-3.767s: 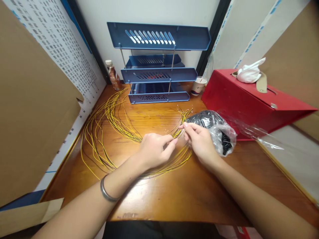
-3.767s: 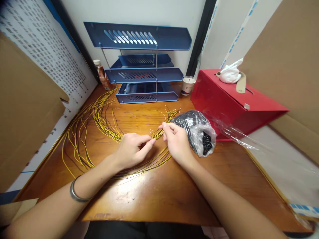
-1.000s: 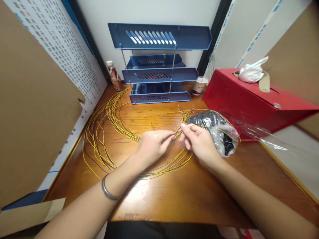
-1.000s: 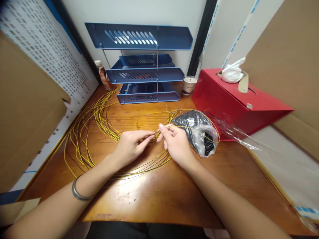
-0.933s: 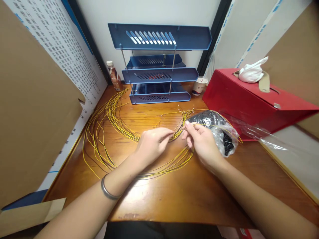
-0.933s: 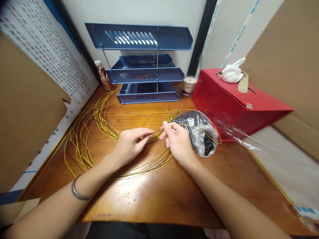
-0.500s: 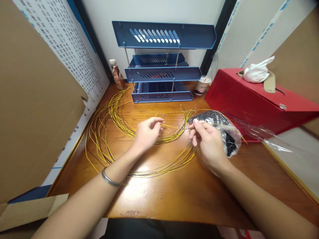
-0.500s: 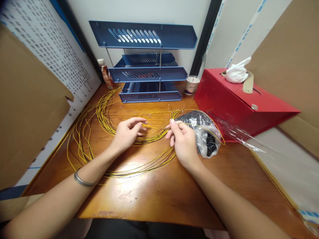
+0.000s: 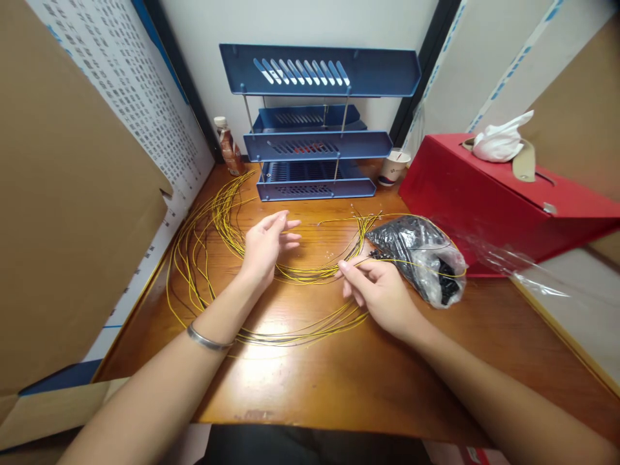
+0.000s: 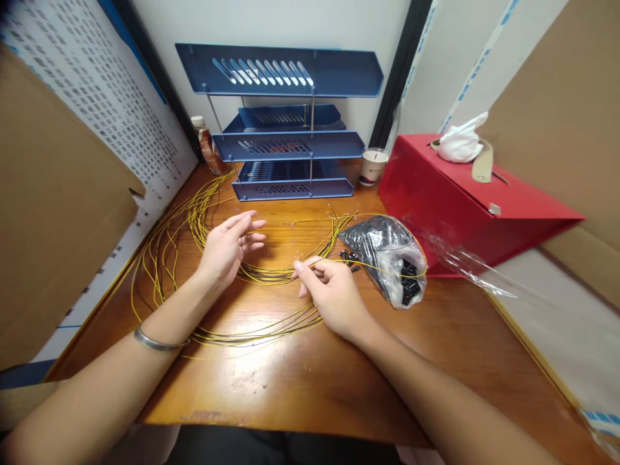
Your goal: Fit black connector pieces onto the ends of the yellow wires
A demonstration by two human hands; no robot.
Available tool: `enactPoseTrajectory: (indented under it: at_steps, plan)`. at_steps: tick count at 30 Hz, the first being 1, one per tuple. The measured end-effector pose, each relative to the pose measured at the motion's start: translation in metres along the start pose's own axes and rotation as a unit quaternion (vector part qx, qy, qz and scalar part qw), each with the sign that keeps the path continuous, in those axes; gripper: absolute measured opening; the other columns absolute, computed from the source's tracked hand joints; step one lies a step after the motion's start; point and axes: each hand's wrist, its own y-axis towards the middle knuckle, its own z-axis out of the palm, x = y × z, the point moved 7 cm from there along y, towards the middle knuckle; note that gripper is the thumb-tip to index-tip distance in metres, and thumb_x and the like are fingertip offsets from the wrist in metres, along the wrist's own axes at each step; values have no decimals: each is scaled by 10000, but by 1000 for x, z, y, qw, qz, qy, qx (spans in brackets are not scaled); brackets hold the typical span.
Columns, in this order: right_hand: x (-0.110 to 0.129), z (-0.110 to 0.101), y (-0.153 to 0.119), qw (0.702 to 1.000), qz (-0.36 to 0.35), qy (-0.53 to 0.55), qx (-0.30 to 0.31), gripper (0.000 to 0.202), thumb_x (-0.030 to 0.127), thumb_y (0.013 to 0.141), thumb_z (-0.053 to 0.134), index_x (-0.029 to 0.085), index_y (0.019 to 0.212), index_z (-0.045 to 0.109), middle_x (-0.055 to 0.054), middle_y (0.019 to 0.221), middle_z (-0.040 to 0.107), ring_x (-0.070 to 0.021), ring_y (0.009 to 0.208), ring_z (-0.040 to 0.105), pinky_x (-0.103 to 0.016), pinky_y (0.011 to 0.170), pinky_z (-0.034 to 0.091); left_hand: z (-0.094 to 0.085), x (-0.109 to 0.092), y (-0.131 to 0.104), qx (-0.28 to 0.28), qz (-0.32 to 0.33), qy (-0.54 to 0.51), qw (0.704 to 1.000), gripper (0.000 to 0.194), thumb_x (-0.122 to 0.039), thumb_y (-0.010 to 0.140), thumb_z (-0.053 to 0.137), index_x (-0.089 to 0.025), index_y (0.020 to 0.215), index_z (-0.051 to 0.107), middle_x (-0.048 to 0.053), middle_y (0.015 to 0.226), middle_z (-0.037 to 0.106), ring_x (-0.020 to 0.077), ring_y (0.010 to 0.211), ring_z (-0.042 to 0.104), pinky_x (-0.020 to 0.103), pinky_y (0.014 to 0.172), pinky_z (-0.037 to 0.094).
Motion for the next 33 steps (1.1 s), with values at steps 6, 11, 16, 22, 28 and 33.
enactPoseTrajectory:
  at_steps: [6, 11, 16, 22, 28, 33]
  plan:
    - [-1, -5, 2, 1000, -4, -7, -23, 428, 546, 888, 624, 164, 697, 646, 3, 545, 600, -91, 421, 422, -250, 436, 322, 3, 2, -2, 18, -41, -42, 998, 266, -331, 956, 482, -123, 1071, 602, 62, 827, 722, 76, 463, 573, 188, 455, 457]
    - [-12, -1, 4, 998, 50, -24, 20, 437, 558, 912, 577, 163, 743, 659, -4, 571, 633, -90, 405, 436, -234, 430, 353, 5, 0, -3, 40, -18, -57, 997, 275, -110, 740, 442, -143, 998, 531, -64, 500, 487, 63, 334, 296, 171, 366, 208]
    - [-11, 24, -18, 925, 125, -69, 351, 473, 521, 944, 562, 169, 653, 690, 11, 443, 594, -97, 432, 527, -201, 508, 430, 9, -2, -6, 55, -6, -49, 997, 351, -61, 685, 439, -160, 1018, 496, -86, 488, 461, 63, 345, 302, 166, 380, 213]
    - [18, 16, -47, 830, 181, 82, 522, 565, 667, 848, 595, 135, 899, 778, -19, 482, 636, -61, 301, 307, -194, 325, 179, 14, -9, -10, 69, 57, -13, 996, 279, -120, 823, 561, -169, 1086, 482, 17, 877, 736, 52, 396, 499, 193, 406, 392]
    - [18, 1, -11, 952, 69, 156, 252, 449, 606, 832, 633, 161, 786, 670, 37, 427, 528, -54, 310, 293, -197, 344, 187, 20, -16, -17, 118, 105, -29, 987, 272, -240, 863, 658, -179, 1085, 513, 89, 1161, 737, 19, 372, 513, 178, 376, 413]
    - [12, -8, 1, 999, 1, -43, 9, 291, 441, 826, 695, 158, 768, 660, 19, 551, 558, -96, 488, 471, -222, 473, 340, 39, -8, -32, 221, 62, -30, 973, 415, -374, 829, 742, -178, 1125, 528, 114, 1164, 741, 32, 347, 532, 185, 349, 414]
